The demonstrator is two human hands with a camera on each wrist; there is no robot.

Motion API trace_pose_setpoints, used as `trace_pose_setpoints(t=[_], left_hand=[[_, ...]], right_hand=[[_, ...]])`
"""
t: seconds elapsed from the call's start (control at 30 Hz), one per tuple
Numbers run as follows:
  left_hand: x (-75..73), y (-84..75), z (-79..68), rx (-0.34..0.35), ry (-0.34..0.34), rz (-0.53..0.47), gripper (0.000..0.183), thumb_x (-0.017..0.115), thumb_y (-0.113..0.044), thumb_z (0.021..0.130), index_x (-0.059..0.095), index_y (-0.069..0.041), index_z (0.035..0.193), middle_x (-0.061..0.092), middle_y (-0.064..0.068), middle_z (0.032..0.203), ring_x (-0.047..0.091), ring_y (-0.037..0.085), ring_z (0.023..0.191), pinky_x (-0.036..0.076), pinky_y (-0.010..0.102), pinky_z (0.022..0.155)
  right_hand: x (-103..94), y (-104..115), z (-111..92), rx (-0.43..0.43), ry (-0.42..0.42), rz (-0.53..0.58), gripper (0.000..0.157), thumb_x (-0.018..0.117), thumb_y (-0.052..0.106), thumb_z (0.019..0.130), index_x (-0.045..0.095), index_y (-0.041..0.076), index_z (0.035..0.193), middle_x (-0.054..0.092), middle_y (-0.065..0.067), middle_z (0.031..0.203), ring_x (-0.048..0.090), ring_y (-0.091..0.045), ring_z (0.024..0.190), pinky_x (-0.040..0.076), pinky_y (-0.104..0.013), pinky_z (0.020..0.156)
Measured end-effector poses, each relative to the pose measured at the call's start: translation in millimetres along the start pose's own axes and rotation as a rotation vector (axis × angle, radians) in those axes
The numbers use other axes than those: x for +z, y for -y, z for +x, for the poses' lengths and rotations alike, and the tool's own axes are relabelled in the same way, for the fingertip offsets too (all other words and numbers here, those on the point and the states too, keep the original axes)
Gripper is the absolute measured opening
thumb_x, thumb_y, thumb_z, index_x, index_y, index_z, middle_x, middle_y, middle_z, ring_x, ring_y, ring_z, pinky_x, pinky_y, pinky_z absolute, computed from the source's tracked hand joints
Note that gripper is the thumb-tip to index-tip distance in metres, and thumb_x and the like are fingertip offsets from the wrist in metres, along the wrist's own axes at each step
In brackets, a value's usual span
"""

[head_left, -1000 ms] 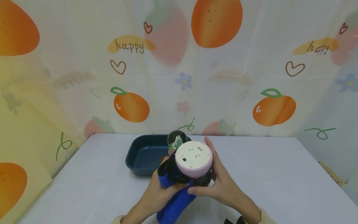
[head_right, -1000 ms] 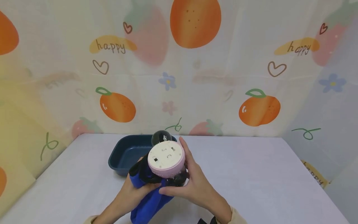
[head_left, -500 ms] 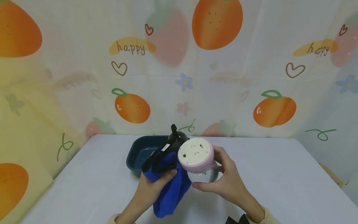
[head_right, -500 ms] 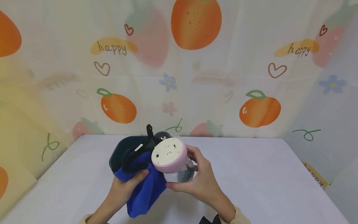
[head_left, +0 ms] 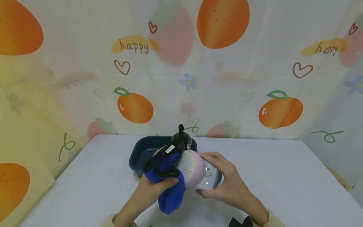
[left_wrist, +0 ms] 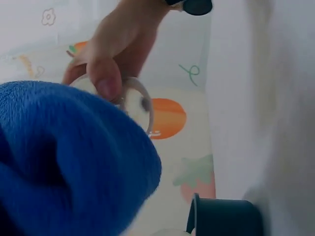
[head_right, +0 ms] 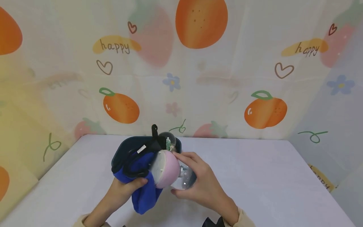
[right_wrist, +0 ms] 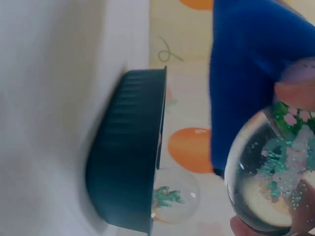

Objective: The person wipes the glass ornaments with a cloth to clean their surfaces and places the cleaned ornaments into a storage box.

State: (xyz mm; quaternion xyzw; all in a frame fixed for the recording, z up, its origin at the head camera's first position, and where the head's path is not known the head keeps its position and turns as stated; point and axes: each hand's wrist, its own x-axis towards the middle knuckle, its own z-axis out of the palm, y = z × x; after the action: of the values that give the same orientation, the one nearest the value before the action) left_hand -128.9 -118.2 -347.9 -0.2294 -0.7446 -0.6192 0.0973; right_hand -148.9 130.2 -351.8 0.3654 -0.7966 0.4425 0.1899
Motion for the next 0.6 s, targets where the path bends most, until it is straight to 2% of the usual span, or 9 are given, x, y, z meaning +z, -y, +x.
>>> trace_pose_setpoints(t=[0.07,0.13,0.2,0.3,0.37,0.53,0.6], left_hand=[[2.4,1.6,1.8,0.014,0.067,0.028,0.076,0.078,-0.026,0.084,0.038,-0.024,0.149,0.048,0.005,0.146,0.051,0.027,0.126,0.043,0.049,0.101],[4.2,3.0,2.1,0.038,0.094,0.057,0.08,0.079,-0.03,0.084,0.035,-0.028,0.151,0.043,0.006,0.15,0.047,0.031,0.129,0.041,0.055,0.1],[4.5,4.5,1.3,0.069,0.082,0.084,0.079,0.079,-0.031,0.083,0.037,-0.028,0.15,0.046,0.006,0.147,0.049,0.027,0.128,0.042,0.05,0.101],[4.7,6.6,1.3,0.138,0.022,0.129,0.07,0.079,-0.034,0.084,0.045,-0.023,0.145,0.055,0.005,0.139,0.054,0.017,0.123,0.046,0.038,0.101],[5.7,7.5,2.0,0.179,-0.033,0.158,0.061,0.078,-0.028,0.085,0.051,-0.019,0.139,0.062,0.005,0.132,0.058,0.01,0.117,0.048,0.031,0.099],[9.3,6.8,4.5,0.208,-0.19,0.23,0.041,0.074,-0.002,0.084,0.062,-0.01,0.122,0.071,0.006,0.113,0.065,0.007,0.104,0.053,0.029,0.091],[9.6,6.2,5.1,0.203,-0.223,0.248,0.037,0.073,0.001,0.084,0.062,-0.007,0.119,0.071,0.006,0.11,0.065,0.007,0.102,0.054,0.029,0.089]], right_hand=[[0.3,0.3,-0.7,-0.042,0.032,-0.007,0.091,0.094,0.013,0.058,0.055,0.017,0.14,0.059,0.0,0.129,0.058,-0.012,0.111,0.054,-0.028,0.085],[0.4,0.9,-1.0,-0.085,0.054,-0.019,0.091,0.094,0.013,0.059,0.055,0.015,0.141,0.058,-0.001,0.129,0.059,-0.014,0.111,0.055,-0.028,0.086],[-0.1,1.3,-0.8,-0.117,0.066,-0.029,0.091,0.094,0.013,0.059,0.054,0.014,0.141,0.058,-0.001,0.129,0.06,-0.014,0.111,0.055,-0.028,0.087],[-0.9,1.6,-0.5,-0.134,0.071,-0.033,0.091,0.094,0.013,0.059,0.054,0.014,0.141,0.059,-0.001,0.128,0.06,-0.014,0.11,0.056,-0.028,0.087],[-1.6,1.6,-0.7,-0.13,0.077,-0.029,0.091,0.094,0.013,0.059,0.054,0.014,0.141,0.059,-0.001,0.128,0.06,-0.014,0.11,0.056,-0.029,0.088],[-2.0,2.5,-1.2,-0.117,0.091,-0.007,0.09,0.094,0.015,0.06,0.054,0.015,0.141,0.059,-0.001,0.129,0.06,-0.014,0.111,0.056,-0.03,0.089],[-2.1,2.9,-1.2,-0.113,0.093,0.002,0.09,0.094,0.015,0.06,0.055,0.015,0.141,0.059,-0.001,0.129,0.06,-0.014,0.111,0.056,-0.03,0.089]])
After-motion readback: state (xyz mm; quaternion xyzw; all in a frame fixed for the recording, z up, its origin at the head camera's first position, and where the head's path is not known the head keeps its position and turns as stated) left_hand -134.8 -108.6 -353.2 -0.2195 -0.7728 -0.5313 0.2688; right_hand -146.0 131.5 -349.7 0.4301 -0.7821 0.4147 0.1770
